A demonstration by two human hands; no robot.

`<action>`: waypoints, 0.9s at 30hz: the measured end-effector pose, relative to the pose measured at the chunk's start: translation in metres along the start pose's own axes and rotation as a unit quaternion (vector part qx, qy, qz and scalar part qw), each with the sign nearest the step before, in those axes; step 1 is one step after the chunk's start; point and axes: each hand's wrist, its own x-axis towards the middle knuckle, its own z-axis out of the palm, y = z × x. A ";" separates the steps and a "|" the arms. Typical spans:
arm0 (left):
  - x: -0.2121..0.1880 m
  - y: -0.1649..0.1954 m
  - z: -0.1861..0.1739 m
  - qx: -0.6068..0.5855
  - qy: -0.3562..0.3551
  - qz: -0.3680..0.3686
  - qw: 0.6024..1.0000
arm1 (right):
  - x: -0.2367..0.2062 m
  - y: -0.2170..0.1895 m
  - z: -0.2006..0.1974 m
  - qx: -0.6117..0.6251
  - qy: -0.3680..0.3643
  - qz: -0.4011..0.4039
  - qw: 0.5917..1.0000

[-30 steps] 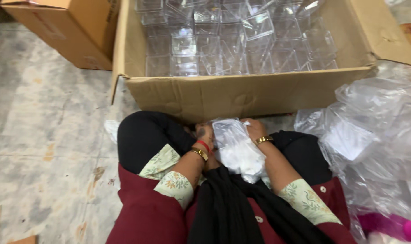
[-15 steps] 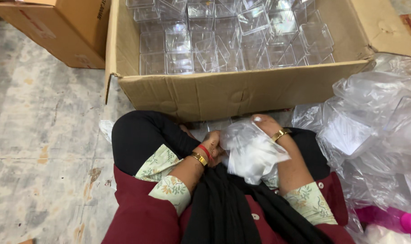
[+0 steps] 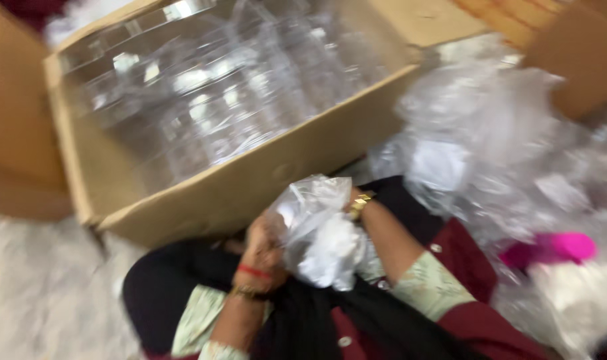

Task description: The person sits on the floor and packs clear plastic boxes into a large cardboard carton, arranging them in rows. Some boxes are first slipped into thin plastic bags before being placed into the carton.

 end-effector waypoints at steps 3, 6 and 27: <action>-0.024 0.031 0.051 0.005 -0.151 0.013 0.988 | -0.003 -0.001 0.010 0.023 0.013 -0.007 1.000; -0.047 0.064 0.128 0.088 -0.297 0.078 0.948 | -0.008 -0.008 0.016 0.033 0.059 0.019 0.998; 0.020 -0.190 0.333 0.718 -0.395 0.522 0.235 | -0.020 -0.075 0.020 0.014 0.026 0.037 0.999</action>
